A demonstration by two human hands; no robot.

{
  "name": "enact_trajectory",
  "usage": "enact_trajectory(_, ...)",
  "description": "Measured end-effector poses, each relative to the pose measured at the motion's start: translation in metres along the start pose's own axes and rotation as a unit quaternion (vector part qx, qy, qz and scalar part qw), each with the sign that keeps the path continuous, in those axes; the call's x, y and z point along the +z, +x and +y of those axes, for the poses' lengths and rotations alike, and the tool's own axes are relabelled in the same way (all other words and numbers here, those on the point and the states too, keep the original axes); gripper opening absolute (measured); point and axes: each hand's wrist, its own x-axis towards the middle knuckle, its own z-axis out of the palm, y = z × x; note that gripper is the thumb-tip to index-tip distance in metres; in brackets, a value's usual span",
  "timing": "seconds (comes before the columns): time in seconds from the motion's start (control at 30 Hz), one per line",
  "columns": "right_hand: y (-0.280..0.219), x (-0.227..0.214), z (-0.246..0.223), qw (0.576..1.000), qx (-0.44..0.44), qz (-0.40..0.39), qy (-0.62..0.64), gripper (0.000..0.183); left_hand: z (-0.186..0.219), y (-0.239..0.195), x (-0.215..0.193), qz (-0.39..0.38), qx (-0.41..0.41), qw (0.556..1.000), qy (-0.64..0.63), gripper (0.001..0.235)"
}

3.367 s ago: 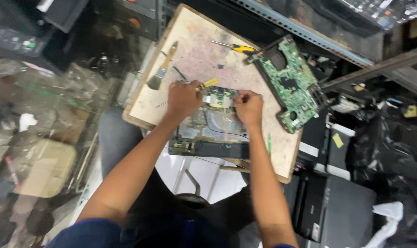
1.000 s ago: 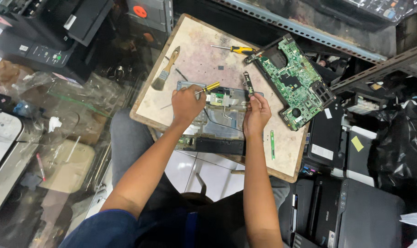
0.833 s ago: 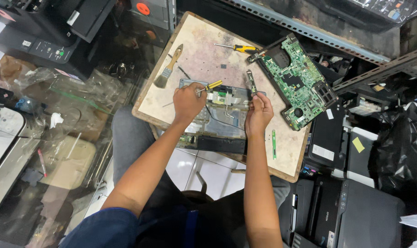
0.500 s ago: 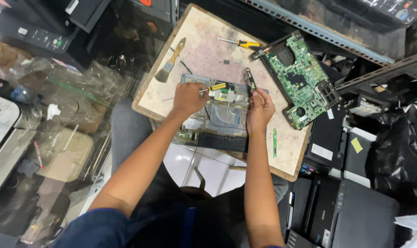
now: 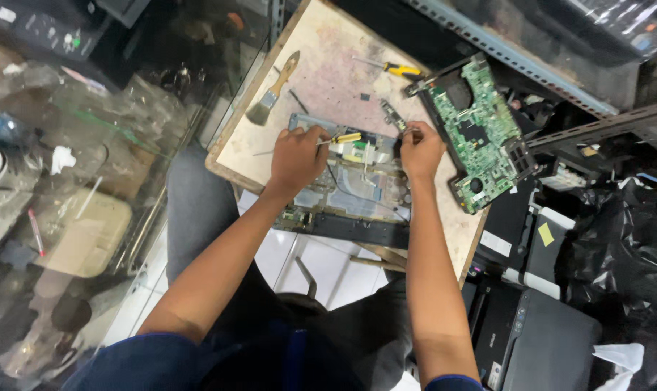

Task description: The person uses a screwdriver to remove screws from a disassembled electronic device on a workbench. They detach a small circuit board, place it on the table, and continue unscrewing components from the main chassis.

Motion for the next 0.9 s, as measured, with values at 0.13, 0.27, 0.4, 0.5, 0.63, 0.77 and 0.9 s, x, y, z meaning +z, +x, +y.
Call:
enact_trajectory(0.13,-0.012,-0.022,-0.004,0.994,-0.093,-0.014,-0.064,0.025,-0.001,-0.001,0.004,0.010,-0.012,1.000,-0.014,0.015)
enact_trajectory(0.27,-0.040,-0.057,-0.045,0.988,-0.145,-0.047,-0.037,0.022,0.003,0.004,-0.010,0.058,-0.024,0.998,0.002,0.015)
enact_trajectory(0.4,-0.058,-0.043,-0.051,0.986,-0.100,-0.134,0.027,0.021,0.004,0.004,-0.007,0.095,-0.023,0.995,0.011,0.019)
enact_trajectory(0.5,-0.056,-0.044,-0.058,0.985,-0.093,-0.146,-0.001,0.023,0.008,0.002,-0.011,0.108,-0.020,0.994,0.021,0.021)
enact_trajectory(0.63,-0.059,-0.032,-0.054,0.991,-0.033,-0.133,0.004,0.025,0.007,0.003,-0.010,0.107,-0.023,0.994,0.023,0.019)
enact_trajectory(0.77,-0.057,-0.029,-0.053,0.988,0.063,-0.137,0.013,0.019,0.007,0.005,-0.015,0.101,-0.025,0.994,0.023,0.018)
enact_trajectory(0.9,-0.040,-0.020,-0.036,0.975,0.097,-0.200,-0.027,0.012,0.006,0.005,-0.010,0.096,-0.025,0.995,0.017,0.018)
